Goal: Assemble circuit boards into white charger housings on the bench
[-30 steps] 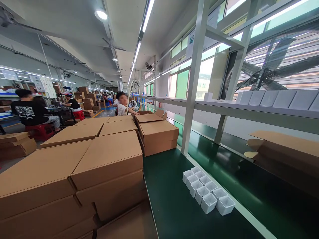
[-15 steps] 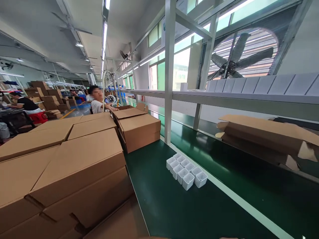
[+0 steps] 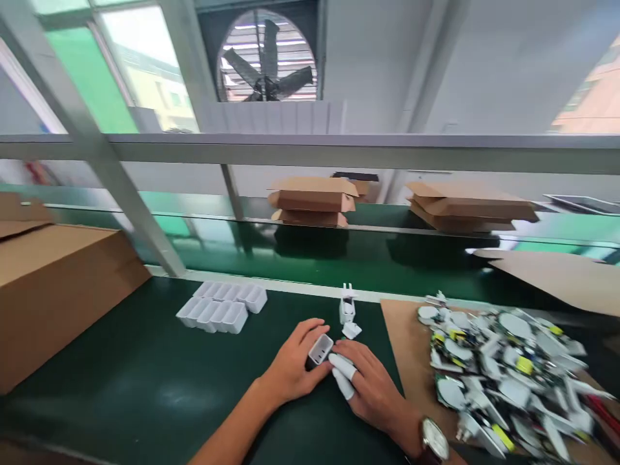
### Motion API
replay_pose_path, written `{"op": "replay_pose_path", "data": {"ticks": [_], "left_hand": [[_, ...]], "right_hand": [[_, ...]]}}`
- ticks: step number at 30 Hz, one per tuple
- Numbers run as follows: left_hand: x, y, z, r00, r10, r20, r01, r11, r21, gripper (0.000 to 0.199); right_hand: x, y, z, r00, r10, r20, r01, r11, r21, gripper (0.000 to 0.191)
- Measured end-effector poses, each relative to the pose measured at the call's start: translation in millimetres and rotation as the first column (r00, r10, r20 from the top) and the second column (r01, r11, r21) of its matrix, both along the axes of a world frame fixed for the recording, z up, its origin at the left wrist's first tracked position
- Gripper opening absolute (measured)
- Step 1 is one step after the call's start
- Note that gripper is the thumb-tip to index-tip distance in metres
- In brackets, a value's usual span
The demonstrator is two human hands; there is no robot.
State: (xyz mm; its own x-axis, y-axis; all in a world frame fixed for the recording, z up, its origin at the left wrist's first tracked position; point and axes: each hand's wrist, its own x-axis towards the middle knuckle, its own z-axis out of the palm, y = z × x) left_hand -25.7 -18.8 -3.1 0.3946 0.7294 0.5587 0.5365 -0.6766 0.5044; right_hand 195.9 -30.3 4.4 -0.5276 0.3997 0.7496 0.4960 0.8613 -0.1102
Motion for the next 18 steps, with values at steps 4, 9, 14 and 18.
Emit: {"op": "replay_pose_path", "data": {"ticks": [4,9,14,18], "left_hand": [[1,6,0.0,0.999,0.043,0.015,-0.043,0.999,0.010,0.055],[6,5,12.6,0.995,0.098,0.013,-0.098,0.981,0.168,0.059],[49,13,42.0,0.997,0.013,-0.076,0.018,0.921,0.389,0.055],[114,-4,64.1,0.928,-0.150,-0.340,0.250,0.929,0.272,0.058]], "right_hand": [[5,4,6.8,1.000,-0.019,-0.024,0.019,1.000,0.010,0.032],[15,-2,20.1,0.997,-0.076,-0.032,0.079,0.994,0.077,0.024],[1,-31,37.4,0.983,0.174,0.052,-0.182,0.953,0.244,0.024],[-31,-61,41.2,0.865,0.407,0.293,-0.487,0.822,0.296,0.036]]}}
